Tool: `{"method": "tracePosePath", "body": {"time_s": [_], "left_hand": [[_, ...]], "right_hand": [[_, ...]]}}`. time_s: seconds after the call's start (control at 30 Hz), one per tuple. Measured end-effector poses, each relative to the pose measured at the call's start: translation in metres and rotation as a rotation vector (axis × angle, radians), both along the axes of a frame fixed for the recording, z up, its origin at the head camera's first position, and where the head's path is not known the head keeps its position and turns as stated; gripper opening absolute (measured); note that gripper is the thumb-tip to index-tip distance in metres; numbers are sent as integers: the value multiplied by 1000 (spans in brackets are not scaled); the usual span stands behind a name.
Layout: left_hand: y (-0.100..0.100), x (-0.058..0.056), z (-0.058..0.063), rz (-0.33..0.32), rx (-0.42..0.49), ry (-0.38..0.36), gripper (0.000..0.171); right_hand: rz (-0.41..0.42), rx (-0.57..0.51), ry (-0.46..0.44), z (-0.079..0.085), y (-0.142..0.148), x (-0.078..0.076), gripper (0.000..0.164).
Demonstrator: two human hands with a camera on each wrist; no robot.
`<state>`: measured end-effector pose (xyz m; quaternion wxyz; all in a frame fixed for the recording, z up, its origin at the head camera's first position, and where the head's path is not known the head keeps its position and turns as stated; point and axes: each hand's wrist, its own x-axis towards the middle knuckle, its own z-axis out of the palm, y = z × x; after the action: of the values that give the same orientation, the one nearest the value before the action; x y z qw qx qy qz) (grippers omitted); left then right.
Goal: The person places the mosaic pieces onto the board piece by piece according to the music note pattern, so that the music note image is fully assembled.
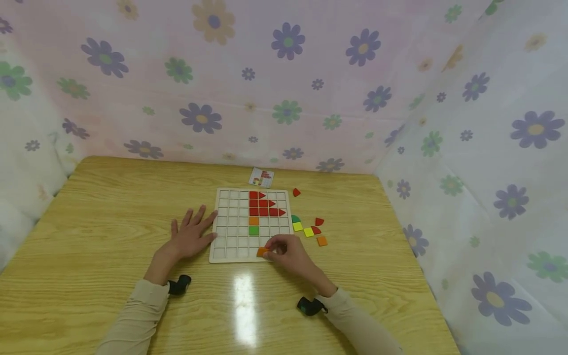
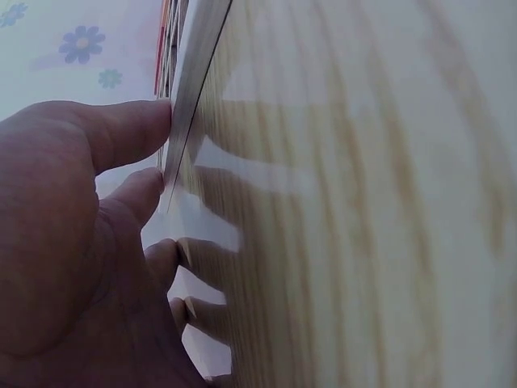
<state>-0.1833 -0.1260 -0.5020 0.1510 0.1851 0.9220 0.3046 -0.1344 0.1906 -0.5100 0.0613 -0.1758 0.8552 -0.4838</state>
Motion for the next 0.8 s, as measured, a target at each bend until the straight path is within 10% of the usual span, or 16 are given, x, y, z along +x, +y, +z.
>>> {"method": "tracePosePath", "body": {"time_s": [0.8], "left_hand": [[0,1,-3,8,21,9,67]], "right_hand": [[-76,58,25,0,-26,-24,8]]}}
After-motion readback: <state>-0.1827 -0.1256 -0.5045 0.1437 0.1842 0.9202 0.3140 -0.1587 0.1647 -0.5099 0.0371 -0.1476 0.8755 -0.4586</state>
